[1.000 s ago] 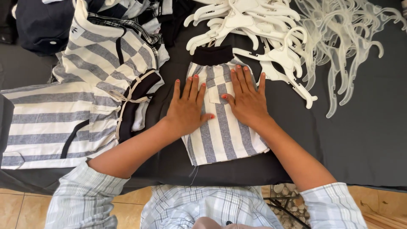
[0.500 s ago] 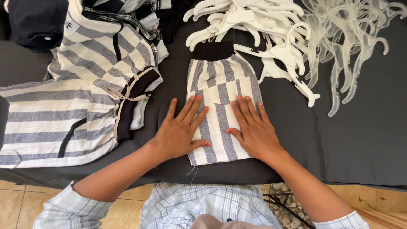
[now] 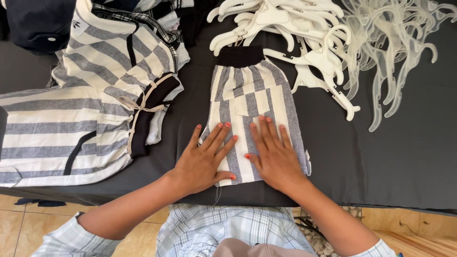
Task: Folding striped shorts and placing them onto plastic hangers in a stockroom.
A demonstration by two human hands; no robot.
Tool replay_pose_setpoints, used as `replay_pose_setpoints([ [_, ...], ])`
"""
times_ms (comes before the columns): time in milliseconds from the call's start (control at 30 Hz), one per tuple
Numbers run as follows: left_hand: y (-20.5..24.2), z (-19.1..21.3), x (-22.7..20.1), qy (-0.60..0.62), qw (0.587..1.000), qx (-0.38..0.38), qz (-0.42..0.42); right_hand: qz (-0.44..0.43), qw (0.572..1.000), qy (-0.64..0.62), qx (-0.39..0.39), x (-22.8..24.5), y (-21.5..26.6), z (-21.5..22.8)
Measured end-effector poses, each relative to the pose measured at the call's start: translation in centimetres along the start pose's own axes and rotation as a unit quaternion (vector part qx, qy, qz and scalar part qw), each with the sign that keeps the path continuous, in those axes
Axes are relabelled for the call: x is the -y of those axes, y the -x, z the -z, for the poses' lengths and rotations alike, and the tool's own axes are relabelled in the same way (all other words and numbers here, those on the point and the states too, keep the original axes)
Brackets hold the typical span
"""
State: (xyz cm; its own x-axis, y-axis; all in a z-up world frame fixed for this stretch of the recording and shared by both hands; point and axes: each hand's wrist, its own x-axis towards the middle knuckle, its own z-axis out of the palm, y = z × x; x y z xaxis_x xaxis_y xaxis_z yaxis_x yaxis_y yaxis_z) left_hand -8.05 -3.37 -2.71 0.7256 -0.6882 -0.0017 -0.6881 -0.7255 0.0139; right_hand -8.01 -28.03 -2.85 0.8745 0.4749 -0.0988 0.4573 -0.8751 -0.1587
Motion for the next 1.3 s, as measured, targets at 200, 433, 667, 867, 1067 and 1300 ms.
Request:
replay_pose_setpoints([
  [200,-1.9,0.5,0.6,0.009,0.989,-0.143,0.033,-0.056,0.989,0.119,-0.072,-4.1,-0.7,0.0],
  [433,-9.6,-1.1,3.6,0.031,0.99,-0.127,0.058,0.041,0.994,-0.067,-0.07,-5.3,-10.2,0.7],
  [667,-7.8,-1.9,4.6,0.047,0.996,-0.047,0.054,0.0,1.0,-0.021,-0.023,-6.7,-8.6,0.9],
  [867,-4.8,1.4,1.2,0.01,0.992,0.111,0.065,-0.015,1.0,0.003,0.017,-5.1,-3.0,1.2],
  [1067,-1.3,1.5,-2.3,0.053,0.992,0.117,-0.017,0.038,0.996,0.084,-0.017,-1.6,2.8,1.6],
  [1300,-1.4,0.4,-3.7,0.35,0.926,-0.053,-0.135,-0.065,0.955,-0.127,-0.26,-6.9,1.6,2.1],
])
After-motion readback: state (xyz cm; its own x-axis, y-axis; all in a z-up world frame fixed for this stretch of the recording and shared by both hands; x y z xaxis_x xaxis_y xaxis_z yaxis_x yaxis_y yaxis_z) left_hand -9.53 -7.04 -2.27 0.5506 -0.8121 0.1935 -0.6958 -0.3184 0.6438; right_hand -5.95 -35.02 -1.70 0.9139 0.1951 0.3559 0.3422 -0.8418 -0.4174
